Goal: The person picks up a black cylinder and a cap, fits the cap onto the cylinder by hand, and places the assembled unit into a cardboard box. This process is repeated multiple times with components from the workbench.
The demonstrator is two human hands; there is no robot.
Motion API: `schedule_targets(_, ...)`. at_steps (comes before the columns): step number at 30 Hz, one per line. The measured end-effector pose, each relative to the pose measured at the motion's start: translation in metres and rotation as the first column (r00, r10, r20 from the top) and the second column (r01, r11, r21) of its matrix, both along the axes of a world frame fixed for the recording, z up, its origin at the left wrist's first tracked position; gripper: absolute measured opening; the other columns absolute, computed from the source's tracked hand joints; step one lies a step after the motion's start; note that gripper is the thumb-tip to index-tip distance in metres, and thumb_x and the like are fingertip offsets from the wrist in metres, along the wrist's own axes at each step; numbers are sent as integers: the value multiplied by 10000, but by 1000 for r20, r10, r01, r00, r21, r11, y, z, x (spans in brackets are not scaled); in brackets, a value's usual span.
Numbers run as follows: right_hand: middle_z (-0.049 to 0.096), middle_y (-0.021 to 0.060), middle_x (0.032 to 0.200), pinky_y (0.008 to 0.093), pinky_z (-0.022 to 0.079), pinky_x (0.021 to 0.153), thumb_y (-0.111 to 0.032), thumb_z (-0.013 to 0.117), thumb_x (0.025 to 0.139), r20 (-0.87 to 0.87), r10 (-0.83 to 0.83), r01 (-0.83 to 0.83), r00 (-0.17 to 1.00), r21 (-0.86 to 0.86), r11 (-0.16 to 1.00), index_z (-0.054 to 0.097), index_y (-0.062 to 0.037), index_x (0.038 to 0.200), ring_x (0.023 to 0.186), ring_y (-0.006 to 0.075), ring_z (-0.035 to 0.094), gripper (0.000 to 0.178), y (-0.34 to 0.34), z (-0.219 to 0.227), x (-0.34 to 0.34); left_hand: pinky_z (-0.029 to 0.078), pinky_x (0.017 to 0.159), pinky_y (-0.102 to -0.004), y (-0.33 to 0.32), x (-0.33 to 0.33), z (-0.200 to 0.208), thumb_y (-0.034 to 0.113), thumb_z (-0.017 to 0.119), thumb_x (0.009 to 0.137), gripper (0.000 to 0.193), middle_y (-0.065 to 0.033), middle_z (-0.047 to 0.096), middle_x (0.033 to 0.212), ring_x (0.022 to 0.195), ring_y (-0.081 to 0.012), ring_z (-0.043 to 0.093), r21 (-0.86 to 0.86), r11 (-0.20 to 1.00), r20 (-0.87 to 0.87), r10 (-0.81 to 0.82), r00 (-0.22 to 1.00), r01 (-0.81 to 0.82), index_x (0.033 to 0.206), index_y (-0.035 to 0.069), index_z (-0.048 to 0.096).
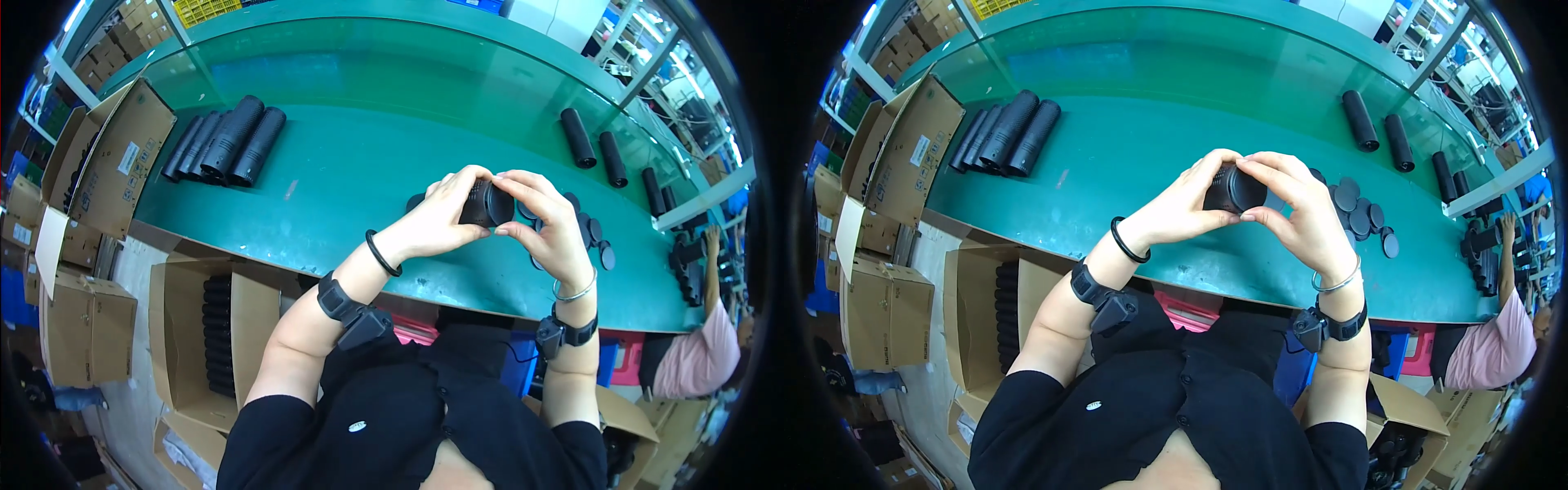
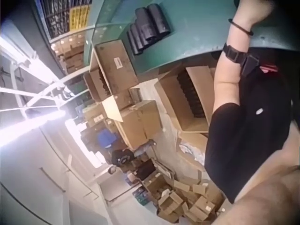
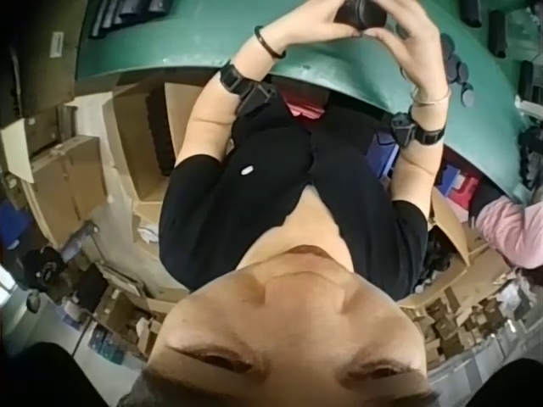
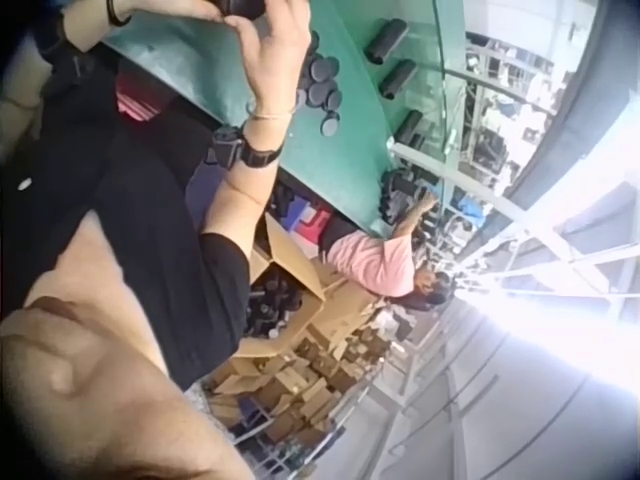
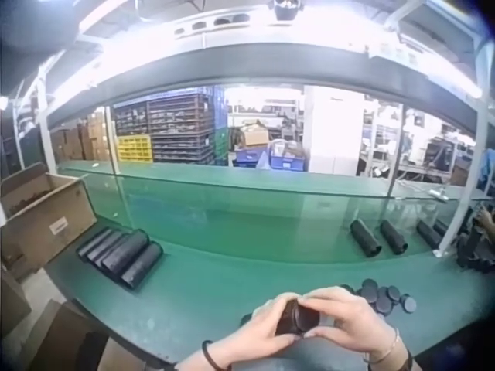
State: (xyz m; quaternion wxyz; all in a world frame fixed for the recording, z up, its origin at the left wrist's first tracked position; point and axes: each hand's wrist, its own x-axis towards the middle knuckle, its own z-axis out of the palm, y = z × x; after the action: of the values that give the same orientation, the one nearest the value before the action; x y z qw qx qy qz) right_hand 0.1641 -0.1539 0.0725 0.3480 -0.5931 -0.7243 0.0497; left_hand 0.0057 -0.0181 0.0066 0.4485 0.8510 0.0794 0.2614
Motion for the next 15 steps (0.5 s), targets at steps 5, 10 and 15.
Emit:
schedule_targets(5,636,100,1064,267,508,808,-101,848,636,-366,-75,-36,928,-287,957,538,-45,1386,976,170,606,814,-20,22,5,476,942,-341,7,-7,2,79,777,780,617,-106,584,1172,1114,-199,573,-136,991,-5,-19,1000,18,1300,69,446)
schedule_targets(10,645,103,881,286,508,665,-147,836,628,-146,38,-103,989,-467,878,540,-71,1376,799,184,625,807,-16,17,3,479,946,-345,3,-5,4,73,777,776,616,-103,579,1184,1129,-196,567,-158,985,-11,-68,998,65,1297,66,449)
schedule_targets(15,640,159,861,370,507,681,-185,779,649,70,79,-33,994,-508,861,610,-54,1233,766,286,628,621,-10,28,-1,482,944,-341,3,-4,3,75,777,775,605,-96,576,1193,1119,-195,570,-180,980,1,-87,996,86,1290,63,457)
